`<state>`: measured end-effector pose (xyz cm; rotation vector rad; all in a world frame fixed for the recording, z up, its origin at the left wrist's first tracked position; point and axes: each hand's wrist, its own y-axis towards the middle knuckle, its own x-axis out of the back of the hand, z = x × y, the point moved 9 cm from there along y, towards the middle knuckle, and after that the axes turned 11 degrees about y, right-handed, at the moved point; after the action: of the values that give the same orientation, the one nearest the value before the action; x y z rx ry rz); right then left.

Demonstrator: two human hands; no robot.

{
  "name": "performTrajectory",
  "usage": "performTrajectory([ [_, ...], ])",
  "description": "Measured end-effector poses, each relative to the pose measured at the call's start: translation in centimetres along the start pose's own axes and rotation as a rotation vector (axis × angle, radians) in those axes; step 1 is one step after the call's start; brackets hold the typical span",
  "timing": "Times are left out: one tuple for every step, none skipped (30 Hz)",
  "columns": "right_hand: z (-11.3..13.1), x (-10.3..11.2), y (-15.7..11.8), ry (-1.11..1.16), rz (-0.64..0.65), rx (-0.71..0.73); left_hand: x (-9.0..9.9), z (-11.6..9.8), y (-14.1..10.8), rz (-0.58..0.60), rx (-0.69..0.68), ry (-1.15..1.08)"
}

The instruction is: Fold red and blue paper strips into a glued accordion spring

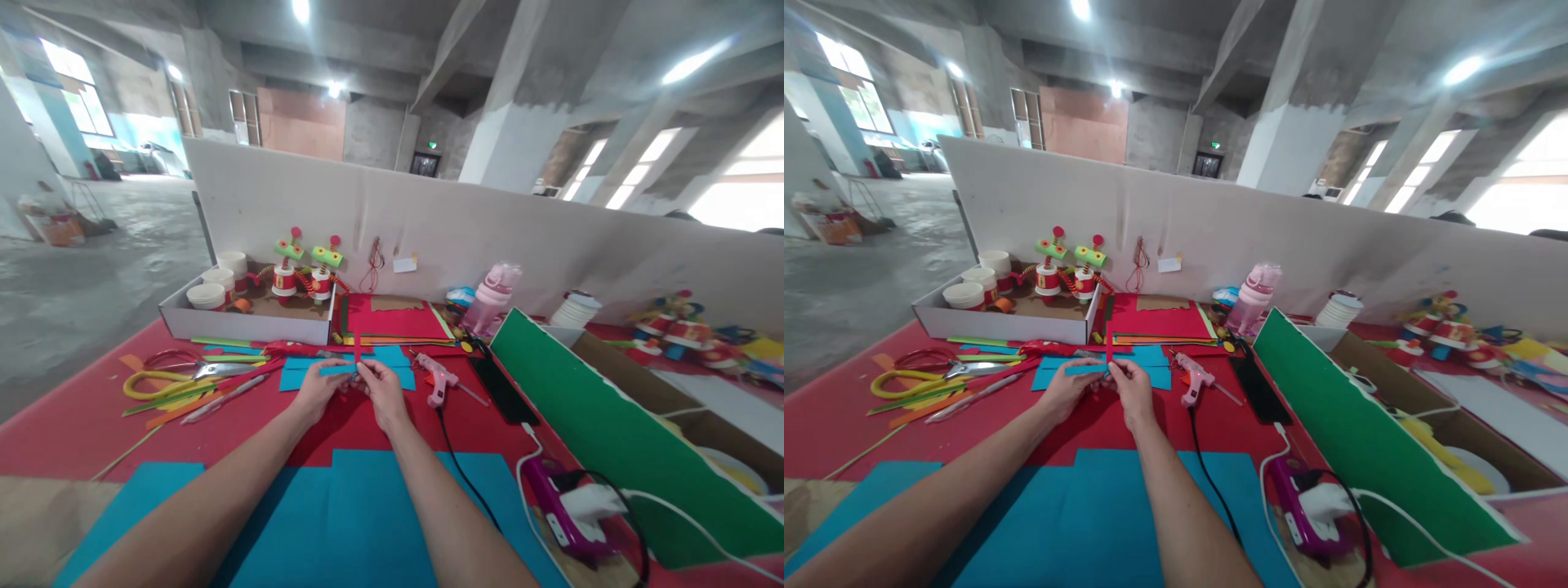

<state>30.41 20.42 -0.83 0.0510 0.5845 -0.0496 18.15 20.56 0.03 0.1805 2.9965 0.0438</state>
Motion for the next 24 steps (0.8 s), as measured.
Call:
performTrajectory([
  [0.2,0.1,0.0,-0.017,-0.01,0.026,-0.2,-0.4,-0.1,0.006,-0.014,0.012],
  [0.5,0.3,0.0,-0.037,-0.023,0.056,-0.6,-0.7,-0.2,0.021,-0.025,0.028],
  [0.9,0.4,0.0,-0.058,-0.037,0.089,-0.9,-0.8,-0.3,0.039,-0.026,0.046],
  [1.2,0.5,0.0,-0.078,-0.047,0.119,-1.2,-0.8,-0.4,0.056,-0.017,0.059],
  [1.4,0.5,0.0,-0.094,-0.051,0.139,-1.3,-0.7,-0.4,0.067,-0.003,0.064],
  [1.5,0.4,-0.1,-0.105,-0.049,0.148,-1.4,-0.5,-0.4,0.074,0.008,0.061],
  [1.5,0.3,-0.1,-0.112,-0.041,0.143,-1.4,-0.4,-0.3,0.071,0.007,0.053],
  [1.4,0.1,-0.1,-0.113,-0.029,0.132,-1.2,-0.4,-0.2,0.062,-0.007,0.042],
  [1.2,-0.1,-0.1,-0.11,-0.015,0.116,-0.9,-0.4,-0.1,0.049,-0.024,0.035],
  [1.1,-0.3,-0.2,-0.103,-0.004,0.102,-0.7,-0.4,0.0,0.036,-0.04,0.035],
  [1.0,-0.4,-0.2,-0.094,0.005,0.09,-0.4,-0.3,0.1,0.026,-0.049,0.042],
  [0.9,-0.6,-0.2,-0.088,0.012,0.08,-0.2,-0.2,0.2,0.018,-0.054,0.052],
  [0.9,-0.6,-0.2,-0.085,0.018,0.073,-0.1,-0.2,0.3,0.014,-0.055,0.06],
  [0.9,-0.7,-0.2,-0.084,0.024,0.066,0.0,-0.2,0.3,0.01,-0.053,0.066],
  [0.9,-0.7,-0.3,-0.084,0.028,0.058,0.1,-0.2,0.3,0.004,-0.049,0.072],
  [0.9,-0.7,-0.3,-0.085,0.033,0.048,0.1,-0.3,0.3,0.0,-0.044,0.079],
  [0.9,-0.6,-0.3,-0.089,0.034,0.036,0.1,-0.5,0.2,-0.006,-0.038,0.088],
  [0.9,-0.5,-0.3,-0.092,0.033,0.024,0.1,-0.7,0.1,-0.009,-0.033,0.103],
  [0.9,-0.4,-0.3,-0.099,0.032,0.015,0.0,-0.9,0.0,-0.014,-0.031,0.124],
  [1.0,-0.3,-0.2,-0.109,0.032,0.011,0.0,-1.1,-0.1,-0.017,-0.03,0.148],
  [1.1,-0.3,-0.2,-0.122,0.035,0.013,-0.1,-1.3,-0.2,-0.02,-0.03,0.17],
  [1.3,-0.3,-0.2,-0.134,0.038,0.019,0.0,-1.4,-0.3,-0.027,-0.029,0.188],
  [1.4,-0.3,-0.2,-0.145,0.043,0.026,0.1,-1.5,-0.3,-0.036,-0.025,0.202],
  [1.4,-0.3,-0.1,-0.151,0.047,0.031,0.2,-1.4,-0.2,-0.045,-0.015,0.214],
])
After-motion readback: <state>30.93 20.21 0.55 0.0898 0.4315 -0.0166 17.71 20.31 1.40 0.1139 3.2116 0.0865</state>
